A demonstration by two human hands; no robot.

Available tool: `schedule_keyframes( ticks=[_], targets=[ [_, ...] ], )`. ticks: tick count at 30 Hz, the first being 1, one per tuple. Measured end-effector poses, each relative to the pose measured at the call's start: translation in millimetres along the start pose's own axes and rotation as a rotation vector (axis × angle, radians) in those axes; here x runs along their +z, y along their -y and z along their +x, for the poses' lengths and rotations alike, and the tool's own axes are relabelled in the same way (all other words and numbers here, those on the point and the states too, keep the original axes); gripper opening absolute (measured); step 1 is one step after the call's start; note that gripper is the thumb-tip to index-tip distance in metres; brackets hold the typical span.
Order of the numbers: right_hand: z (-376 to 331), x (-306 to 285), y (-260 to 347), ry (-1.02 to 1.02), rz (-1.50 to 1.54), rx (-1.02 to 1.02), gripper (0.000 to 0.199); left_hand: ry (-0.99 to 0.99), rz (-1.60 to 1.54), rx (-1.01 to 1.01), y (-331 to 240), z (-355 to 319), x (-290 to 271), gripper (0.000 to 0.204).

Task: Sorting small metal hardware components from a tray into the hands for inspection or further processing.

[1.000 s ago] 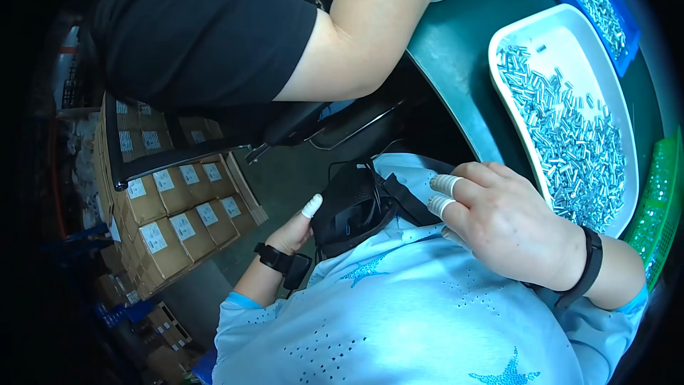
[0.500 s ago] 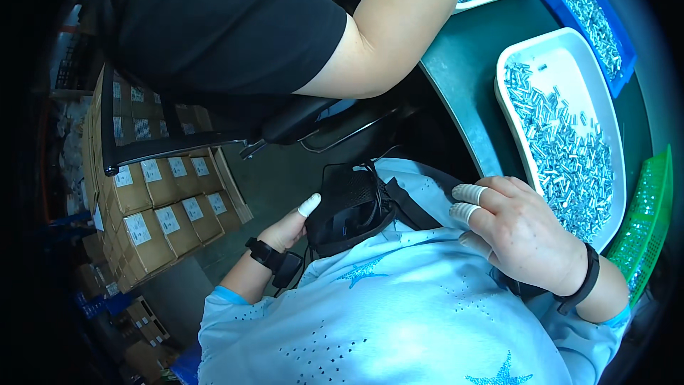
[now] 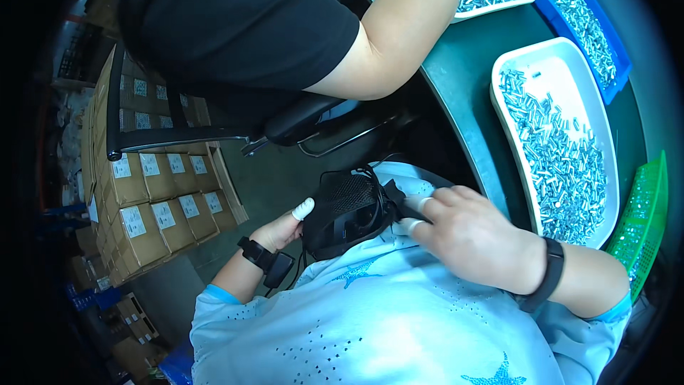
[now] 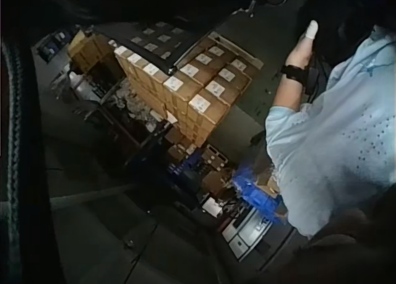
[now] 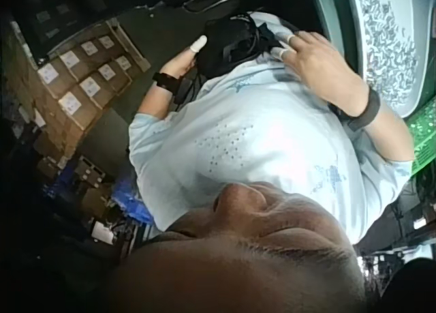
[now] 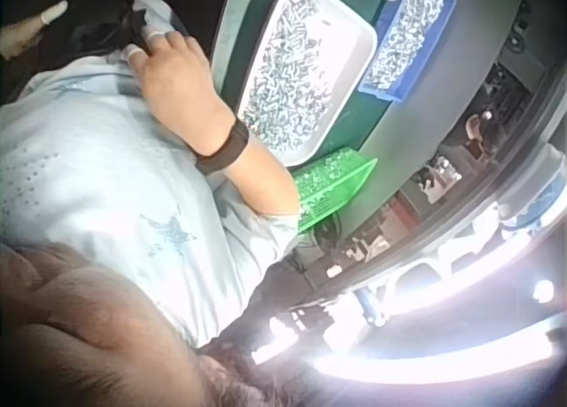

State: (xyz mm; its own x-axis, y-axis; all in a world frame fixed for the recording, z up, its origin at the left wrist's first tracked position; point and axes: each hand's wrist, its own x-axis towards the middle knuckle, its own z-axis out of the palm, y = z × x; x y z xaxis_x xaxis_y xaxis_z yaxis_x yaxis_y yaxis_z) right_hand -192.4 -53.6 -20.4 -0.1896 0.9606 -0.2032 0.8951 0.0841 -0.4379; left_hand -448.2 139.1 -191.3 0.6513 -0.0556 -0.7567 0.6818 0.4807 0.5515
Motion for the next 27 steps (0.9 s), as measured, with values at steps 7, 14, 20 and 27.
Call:
schedule_keyframes(
  ticks=[7,14,20,27],
  targets=[
    [38,30,7,0.137,-0.100,-0.035,0.026,0.018,-0.059,-0.027,4,-10,5,0.077],
    [50,35,0,0.184,-0.002,0.049,0.020,-0.004,0.033,-0.078,-5,-13,3,0.084],
    [56,23,-2,0.137,0.051,0.121,0.019,-0.011,0.056,-0.140,-7,-13,5,0.084],
    [80,57,-12,-0.055,-0.062,0.120,0.012,-0.124,0.079,-0.149,-8,-15,11,0.083]
  ],
)
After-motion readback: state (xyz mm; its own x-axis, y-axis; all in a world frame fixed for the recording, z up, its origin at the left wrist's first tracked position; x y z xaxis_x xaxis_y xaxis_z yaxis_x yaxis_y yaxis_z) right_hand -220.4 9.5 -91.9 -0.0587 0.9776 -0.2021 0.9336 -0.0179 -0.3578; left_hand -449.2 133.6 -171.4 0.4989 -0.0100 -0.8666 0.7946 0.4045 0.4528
